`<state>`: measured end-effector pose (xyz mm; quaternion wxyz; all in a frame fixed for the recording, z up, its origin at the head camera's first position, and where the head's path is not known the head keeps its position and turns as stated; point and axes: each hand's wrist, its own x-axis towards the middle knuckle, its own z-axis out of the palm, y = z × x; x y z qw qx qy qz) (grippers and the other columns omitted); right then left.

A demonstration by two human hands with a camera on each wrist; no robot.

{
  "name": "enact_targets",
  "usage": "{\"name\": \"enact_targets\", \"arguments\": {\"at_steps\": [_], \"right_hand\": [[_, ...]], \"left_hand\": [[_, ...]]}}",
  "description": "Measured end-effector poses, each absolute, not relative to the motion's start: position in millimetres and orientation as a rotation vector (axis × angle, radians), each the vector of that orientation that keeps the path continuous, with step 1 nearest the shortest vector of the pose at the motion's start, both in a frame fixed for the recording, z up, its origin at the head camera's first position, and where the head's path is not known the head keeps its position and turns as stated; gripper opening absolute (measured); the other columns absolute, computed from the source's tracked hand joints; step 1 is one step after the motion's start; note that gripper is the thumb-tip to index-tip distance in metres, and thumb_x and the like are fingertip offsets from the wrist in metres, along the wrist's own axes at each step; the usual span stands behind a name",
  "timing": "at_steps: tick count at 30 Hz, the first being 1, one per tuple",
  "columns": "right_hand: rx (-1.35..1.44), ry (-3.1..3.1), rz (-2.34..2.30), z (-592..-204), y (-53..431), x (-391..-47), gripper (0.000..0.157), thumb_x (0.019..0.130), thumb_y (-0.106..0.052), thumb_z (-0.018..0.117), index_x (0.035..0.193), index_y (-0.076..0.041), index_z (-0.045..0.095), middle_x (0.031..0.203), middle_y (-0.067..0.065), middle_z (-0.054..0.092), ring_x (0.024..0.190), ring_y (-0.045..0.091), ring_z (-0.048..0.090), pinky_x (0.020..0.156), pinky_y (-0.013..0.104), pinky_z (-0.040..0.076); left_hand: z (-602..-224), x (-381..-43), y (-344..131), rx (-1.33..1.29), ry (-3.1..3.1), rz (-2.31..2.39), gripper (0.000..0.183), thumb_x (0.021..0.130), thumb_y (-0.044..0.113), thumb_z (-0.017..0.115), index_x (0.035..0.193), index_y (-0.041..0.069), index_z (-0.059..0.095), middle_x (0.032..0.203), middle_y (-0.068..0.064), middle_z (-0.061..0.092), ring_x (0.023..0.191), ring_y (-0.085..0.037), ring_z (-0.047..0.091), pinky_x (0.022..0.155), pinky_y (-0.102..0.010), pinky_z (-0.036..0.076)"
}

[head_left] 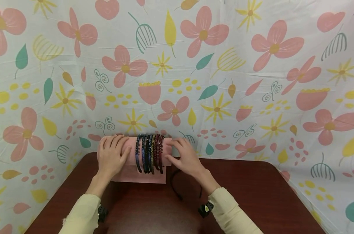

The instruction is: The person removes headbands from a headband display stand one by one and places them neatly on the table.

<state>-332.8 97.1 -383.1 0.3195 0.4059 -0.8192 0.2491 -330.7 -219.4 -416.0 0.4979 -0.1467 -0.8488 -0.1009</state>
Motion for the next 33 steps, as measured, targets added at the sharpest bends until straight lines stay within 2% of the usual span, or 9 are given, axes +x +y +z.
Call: {"name": "enact_targets", "arguments": {"at_steps": [16,27,33], "right_hand": [[1.063,-2.298,0.585,-375,82,-336,0.067,0.081,-0.042,0.08,0.136,-0.012,0.056,0.138,0.013,0.053,0.124,0.029,0.049,0.102,0.051,0.043],[1.066,-2.404,0.559,-372,76,-337,0.085,0.077,-0.044,0.083,0.146,-0.013,0.045,0.15,0.017,0.042,0.135,0.033,0.042,0.109,0.057,0.037],[1.048,-2.462,0.521,-371,73,-339,0.092,0.076,-0.044,0.084,0.149,-0.012,0.039,0.157,0.014,0.034,0.141,0.033,0.038,0.112,0.057,0.035]], "left_hand": [[-416,-330,-221,-0.35,-2.078,-0.255,0.052,0.099,0.052,0.041,0.123,0.013,0.067,0.127,-0.012,0.064,0.122,-0.036,0.053,0.113,-0.056,0.029],[-414,-328,-219,-0.351,-2.089,-0.256,0.047,0.096,0.047,0.047,0.123,0.014,0.067,0.127,-0.012,0.064,0.122,-0.036,0.053,0.113,-0.056,0.028],[-414,-328,-220,-0.344,-2.092,-0.252,0.048,0.097,0.048,0.046,0.123,0.014,0.066,0.128,-0.011,0.064,0.122,-0.035,0.052,0.113,-0.055,0.028]]}}
